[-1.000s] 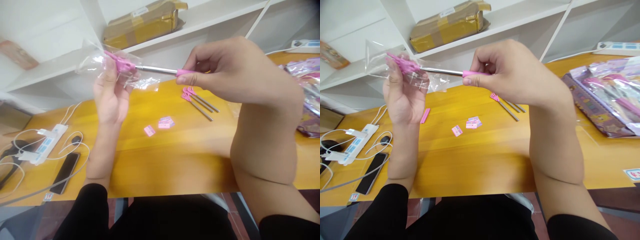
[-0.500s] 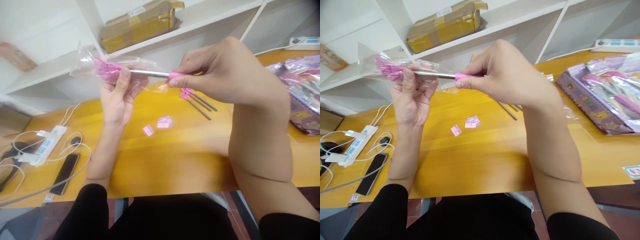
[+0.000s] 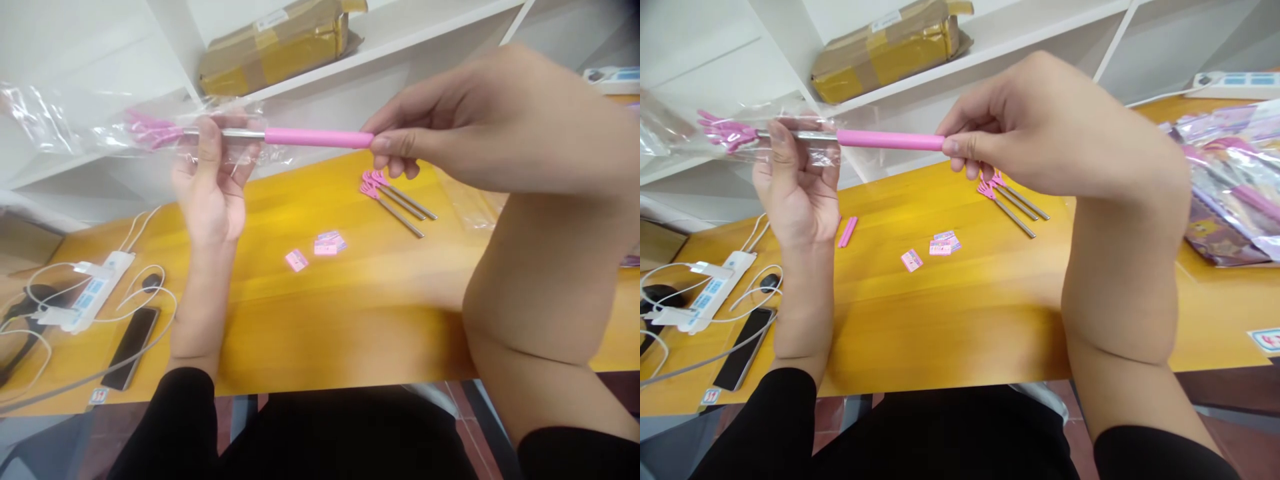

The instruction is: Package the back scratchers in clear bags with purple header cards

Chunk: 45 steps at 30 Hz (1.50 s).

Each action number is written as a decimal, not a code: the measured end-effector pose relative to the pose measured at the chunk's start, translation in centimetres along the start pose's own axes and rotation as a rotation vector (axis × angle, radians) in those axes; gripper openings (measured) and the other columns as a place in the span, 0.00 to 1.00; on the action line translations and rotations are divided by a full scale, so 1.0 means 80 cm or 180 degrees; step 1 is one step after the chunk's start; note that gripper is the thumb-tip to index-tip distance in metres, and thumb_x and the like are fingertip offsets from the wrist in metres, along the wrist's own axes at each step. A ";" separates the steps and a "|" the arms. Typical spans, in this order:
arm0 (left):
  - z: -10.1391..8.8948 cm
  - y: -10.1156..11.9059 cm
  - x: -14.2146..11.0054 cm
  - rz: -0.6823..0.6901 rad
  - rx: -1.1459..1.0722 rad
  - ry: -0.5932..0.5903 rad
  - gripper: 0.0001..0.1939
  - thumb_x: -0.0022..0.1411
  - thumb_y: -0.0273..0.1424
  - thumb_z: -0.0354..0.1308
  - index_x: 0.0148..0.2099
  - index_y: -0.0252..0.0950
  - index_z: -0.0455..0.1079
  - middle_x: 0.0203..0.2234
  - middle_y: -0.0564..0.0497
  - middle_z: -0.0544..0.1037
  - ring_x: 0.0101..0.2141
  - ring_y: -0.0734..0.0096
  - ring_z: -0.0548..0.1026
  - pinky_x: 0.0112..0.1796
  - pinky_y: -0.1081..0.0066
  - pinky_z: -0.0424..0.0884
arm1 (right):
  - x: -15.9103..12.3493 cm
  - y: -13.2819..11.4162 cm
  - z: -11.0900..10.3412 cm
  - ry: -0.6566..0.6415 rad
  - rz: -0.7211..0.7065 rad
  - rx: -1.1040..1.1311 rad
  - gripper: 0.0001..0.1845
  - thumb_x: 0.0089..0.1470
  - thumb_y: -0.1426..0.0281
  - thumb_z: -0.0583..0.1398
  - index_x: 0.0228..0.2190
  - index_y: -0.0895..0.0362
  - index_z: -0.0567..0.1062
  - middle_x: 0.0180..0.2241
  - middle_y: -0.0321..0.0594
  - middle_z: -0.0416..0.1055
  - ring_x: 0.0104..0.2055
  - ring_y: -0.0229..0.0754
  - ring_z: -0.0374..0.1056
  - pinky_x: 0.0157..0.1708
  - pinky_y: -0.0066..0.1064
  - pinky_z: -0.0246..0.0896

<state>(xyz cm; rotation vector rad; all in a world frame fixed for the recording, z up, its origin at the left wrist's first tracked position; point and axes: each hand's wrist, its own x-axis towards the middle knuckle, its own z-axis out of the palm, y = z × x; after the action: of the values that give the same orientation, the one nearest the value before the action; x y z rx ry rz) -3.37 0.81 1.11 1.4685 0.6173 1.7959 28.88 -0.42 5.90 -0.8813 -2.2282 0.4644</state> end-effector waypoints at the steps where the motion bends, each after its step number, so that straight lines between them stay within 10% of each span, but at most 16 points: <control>1: 0.001 0.001 0.000 0.0010 0.0021 0.0045 0.21 0.69 0.50 0.77 0.50 0.42 0.79 0.48 0.55 0.88 0.53 0.62 0.85 0.50 0.68 0.86 | 0.000 0.001 -0.001 0.0018 -0.0077 -0.0048 0.07 0.71 0.67 0.68 0.39 0.49 0.88 0.26 0.32 0.75 0.21 0.29 0.59 0.22 0.28 0.54; 18: 0.017 -0.009 -0.008 -0.0122 0.0195 0.0167 0.26 0.69 0.60 0.71 0.50 0.43 0.77 0.51 0.51 0.88 0.56 0.58 0.88 0.49 0.70 0.88 | 0.015 -0.017 0.041 0.0373 -0.0106 0.0856 0.04 0.63 0.64 0.69 0.37 0.50 0.85 0.29 0.39 0.78 0.28 0.38 0.73 0.30 0.33 0.67; 30: 0.036 -0.019 -0.027 -0.0542 0.0225 0.0180 0.21 0.72 0.55 0.70 0.46 0.43 0.78 0.49 0.48 0.89 0.56 0.54 0.89 0.51 0.67 0.89 | 0.028 -0.014 0.067 0.0484 -0.0002 0.0940 0.26 0.54 0.41 0.73 0.33 0.50 0.81 0.30 0.44 0.77 0.28 0.43 0.68 0.34 0.39 0.66; 45: 0.028 -0.013 -0.023 -0.0477 0.0326 0.0144 0.28 0.69 0.64 0.67 0.48 0.44 0.79 0.49 0.47 0.89 0.58 0.51 0.88 0.49 0.64 0.90 | 0.025 -0.014 0.065 0.0566 -0.0221 0.1217 0.12 0.57 0.58 0.73 0.37 0.51 0.82 0.33 0.43 0.78 0.33 0.46 0.76 0.34 0.38 0.69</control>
<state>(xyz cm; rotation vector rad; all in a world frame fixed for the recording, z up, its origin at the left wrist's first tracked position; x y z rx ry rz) -0.78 -0.16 -0.25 1.4120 0.8310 1.7069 23.61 -0.17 3.75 -0.6156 -1.9149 0.7204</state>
